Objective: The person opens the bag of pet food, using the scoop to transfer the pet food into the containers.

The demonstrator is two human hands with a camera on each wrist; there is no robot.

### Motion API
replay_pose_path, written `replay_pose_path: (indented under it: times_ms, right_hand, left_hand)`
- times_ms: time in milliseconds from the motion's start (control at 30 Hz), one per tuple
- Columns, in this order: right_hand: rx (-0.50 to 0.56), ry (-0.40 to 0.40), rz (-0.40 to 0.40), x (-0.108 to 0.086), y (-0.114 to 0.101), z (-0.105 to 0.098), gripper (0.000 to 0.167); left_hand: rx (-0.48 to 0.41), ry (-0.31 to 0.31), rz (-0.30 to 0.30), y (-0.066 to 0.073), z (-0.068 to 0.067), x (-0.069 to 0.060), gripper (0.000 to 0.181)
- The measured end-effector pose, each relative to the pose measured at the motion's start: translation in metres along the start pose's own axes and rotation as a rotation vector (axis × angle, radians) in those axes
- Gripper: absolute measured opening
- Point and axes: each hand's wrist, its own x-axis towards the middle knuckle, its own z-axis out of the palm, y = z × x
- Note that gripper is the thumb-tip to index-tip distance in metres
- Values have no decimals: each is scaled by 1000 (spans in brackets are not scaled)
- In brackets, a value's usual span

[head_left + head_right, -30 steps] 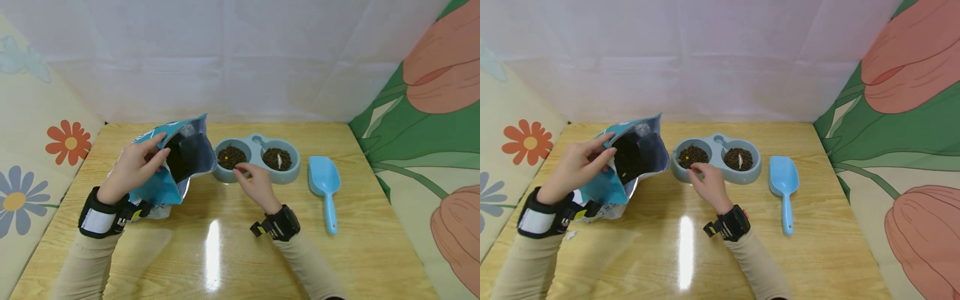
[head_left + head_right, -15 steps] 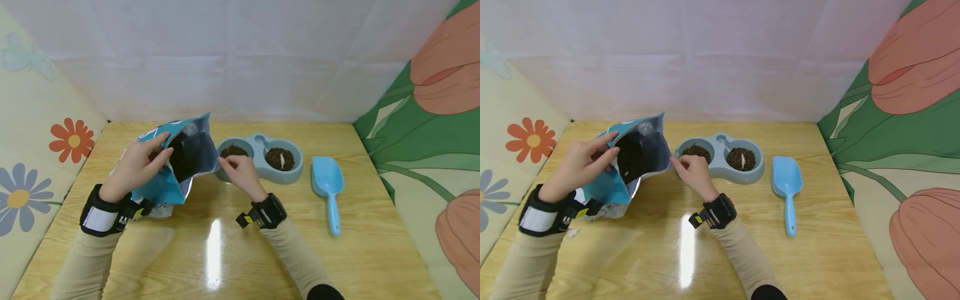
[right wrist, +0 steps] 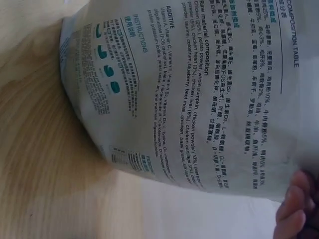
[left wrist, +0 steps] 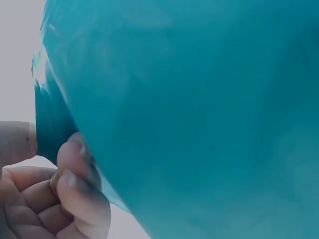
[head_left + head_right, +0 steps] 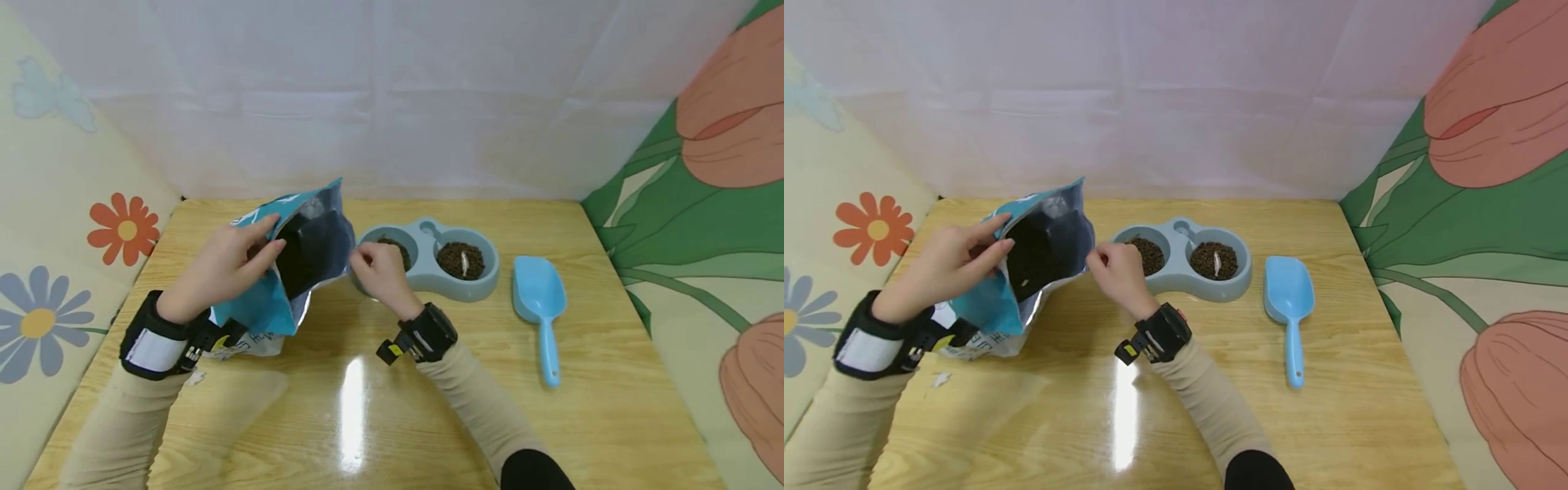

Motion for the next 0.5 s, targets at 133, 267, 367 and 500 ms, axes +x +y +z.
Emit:
replay_pose_path:
  times_ms: [133,267,367,500]
  right_hand:
    - [139,-32,20,26,-80,-41,37]
    - [195,-25,34,34,-74,-27,40]
    - [206,-28,59,37,-56,-10,39]
    - [229,-62,76,50,-78,-23,37]
  left_hand:
    - [5,-8,-17,0,-6,-3,37]
    - [12,14,-49,-1,-12,-7,41]
    - [25,43,-59,-3,-17,-9,41]
    - [84,89,-27,-6,-24,-9,36]
